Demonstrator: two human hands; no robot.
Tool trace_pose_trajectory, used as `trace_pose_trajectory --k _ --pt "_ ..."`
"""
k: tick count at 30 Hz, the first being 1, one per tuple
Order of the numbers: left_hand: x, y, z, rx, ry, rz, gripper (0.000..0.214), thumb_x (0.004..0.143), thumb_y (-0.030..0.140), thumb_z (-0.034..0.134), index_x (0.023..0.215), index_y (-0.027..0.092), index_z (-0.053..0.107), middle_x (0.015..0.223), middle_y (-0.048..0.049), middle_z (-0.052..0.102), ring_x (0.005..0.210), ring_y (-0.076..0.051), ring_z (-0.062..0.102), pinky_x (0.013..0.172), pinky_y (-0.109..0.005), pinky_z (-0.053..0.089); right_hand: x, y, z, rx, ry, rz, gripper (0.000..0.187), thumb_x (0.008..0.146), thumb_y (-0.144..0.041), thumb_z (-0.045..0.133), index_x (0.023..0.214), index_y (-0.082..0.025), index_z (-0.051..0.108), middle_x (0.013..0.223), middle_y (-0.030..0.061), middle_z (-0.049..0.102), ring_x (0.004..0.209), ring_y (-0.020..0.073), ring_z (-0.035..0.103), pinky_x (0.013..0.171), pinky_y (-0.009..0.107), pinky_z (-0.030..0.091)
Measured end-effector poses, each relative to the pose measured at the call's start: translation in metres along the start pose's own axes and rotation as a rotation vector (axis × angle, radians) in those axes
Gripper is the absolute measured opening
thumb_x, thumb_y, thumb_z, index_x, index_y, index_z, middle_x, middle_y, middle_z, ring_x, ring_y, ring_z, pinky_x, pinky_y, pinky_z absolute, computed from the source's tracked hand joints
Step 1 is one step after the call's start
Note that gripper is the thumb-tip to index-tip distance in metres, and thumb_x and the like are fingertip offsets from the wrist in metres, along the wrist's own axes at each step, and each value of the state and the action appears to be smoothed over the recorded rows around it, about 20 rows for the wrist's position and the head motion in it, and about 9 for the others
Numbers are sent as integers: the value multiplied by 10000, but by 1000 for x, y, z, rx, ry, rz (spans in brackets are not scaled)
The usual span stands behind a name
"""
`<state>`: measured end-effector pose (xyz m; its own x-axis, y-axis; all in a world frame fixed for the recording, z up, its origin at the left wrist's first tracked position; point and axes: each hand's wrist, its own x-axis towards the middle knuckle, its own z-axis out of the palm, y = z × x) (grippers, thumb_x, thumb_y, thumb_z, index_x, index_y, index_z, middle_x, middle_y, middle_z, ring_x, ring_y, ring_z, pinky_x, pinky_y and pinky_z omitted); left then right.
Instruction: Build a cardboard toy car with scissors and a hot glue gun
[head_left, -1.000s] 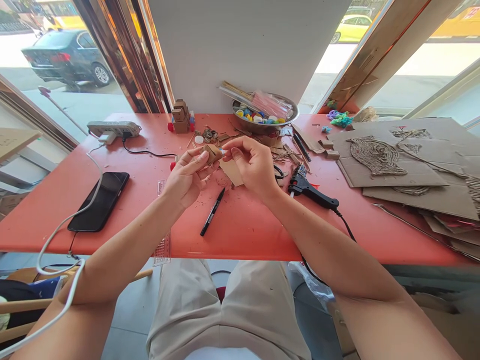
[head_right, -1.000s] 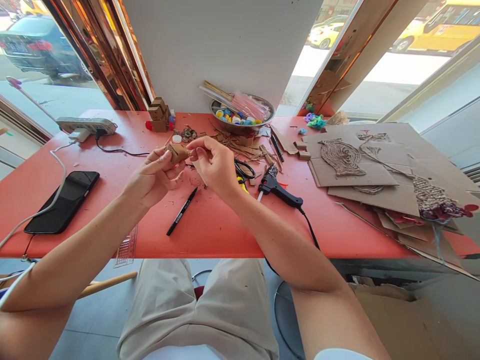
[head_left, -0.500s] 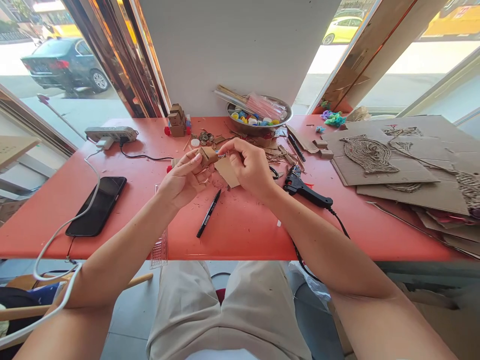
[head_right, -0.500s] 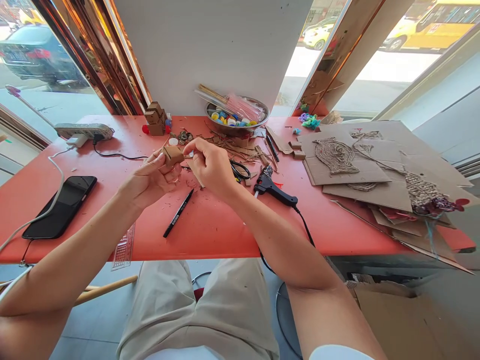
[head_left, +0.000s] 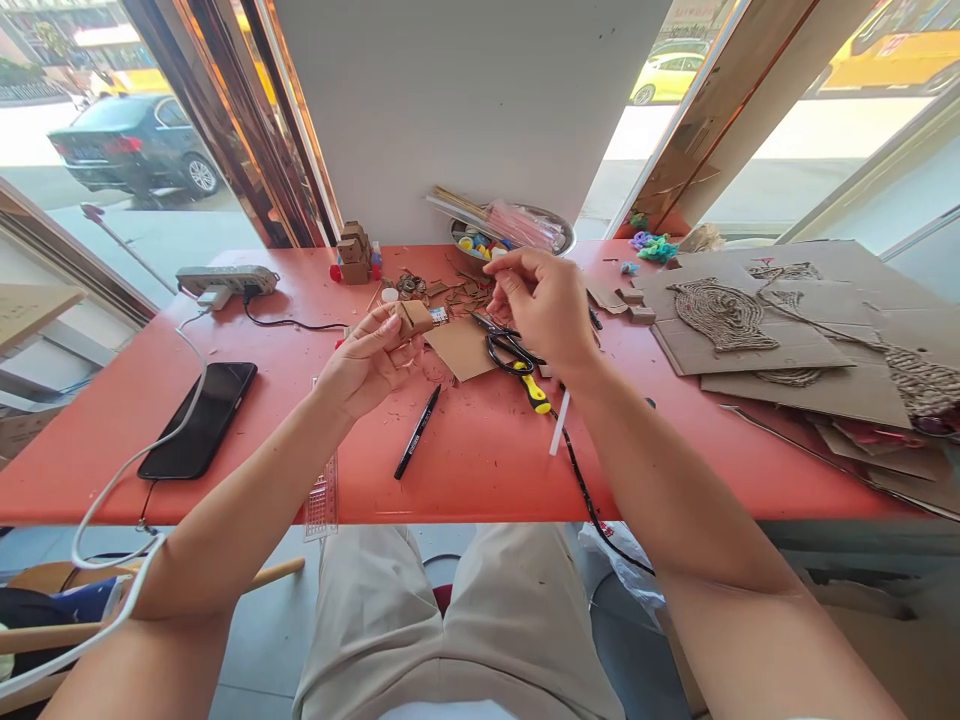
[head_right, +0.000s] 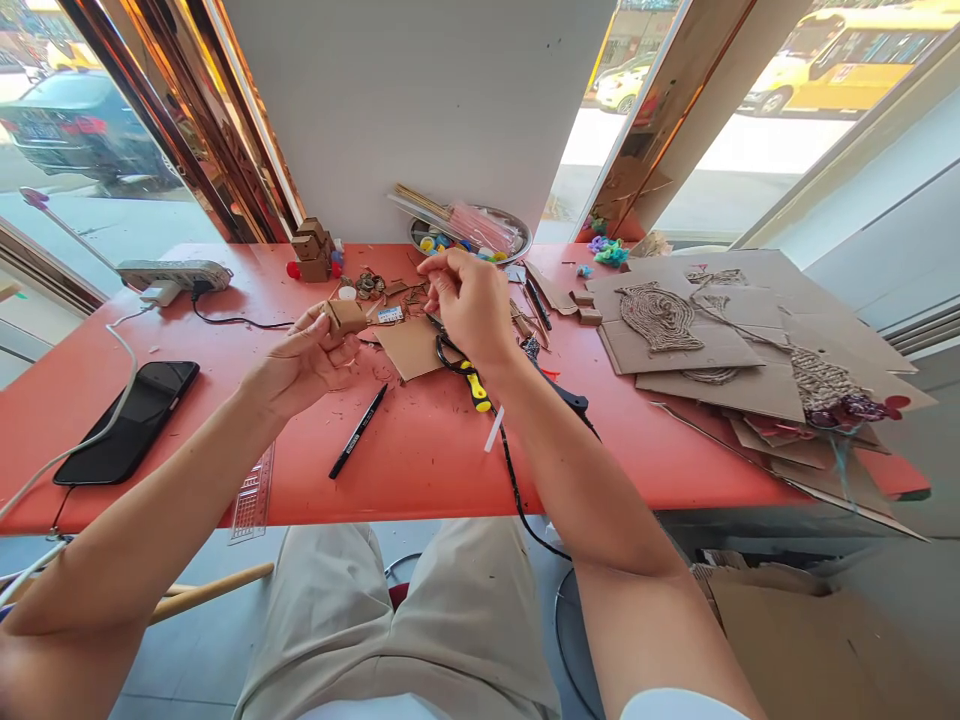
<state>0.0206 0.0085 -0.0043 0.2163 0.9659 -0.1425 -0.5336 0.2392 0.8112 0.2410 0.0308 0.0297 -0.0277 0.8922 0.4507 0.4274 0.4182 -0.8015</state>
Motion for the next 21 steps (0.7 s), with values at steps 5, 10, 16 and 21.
trace_pose_trajectory --k 5,10,16,21 --pt "-2 0 5 -38 35 -34 87 915 192 799 885 214 721 802 -3 824 651 -136 775 660 -230 627 8 0 -46 -241 -24 48 205 867 -53 669 943 -199 791 811 17 787 821 196 795 853 344 627" --pt "-4 -1 11 -93 98 -93 196 1020 262 680 838 196 708 742 -31 816 612 -136 765 644 -228 622 -24 7 -92 -732 -327 117 286 828 -242 749 1105 -254 823 917 54 846 889 321 806 823 436 638" --pt "-2 -2 3 -43 28 -12 157 846 118 841 911 216 737 833 3 840 678 -125 783 755 -229 640 -74 17 -106 -1058 -496 287 608 856 -305 736 1439 -152 658 1374 187 767 1280 409 728 1009 495 615" --pt "-2 0 1 8 -21 16 314 770 42 859 999 232 757 854 7 849 717 -117 792 776 -210 644 -82 16 -90 -1155 -531 308 385 912 -132 570 1276 -116 694 1234 233 798 1195 387 764 968 474 607"
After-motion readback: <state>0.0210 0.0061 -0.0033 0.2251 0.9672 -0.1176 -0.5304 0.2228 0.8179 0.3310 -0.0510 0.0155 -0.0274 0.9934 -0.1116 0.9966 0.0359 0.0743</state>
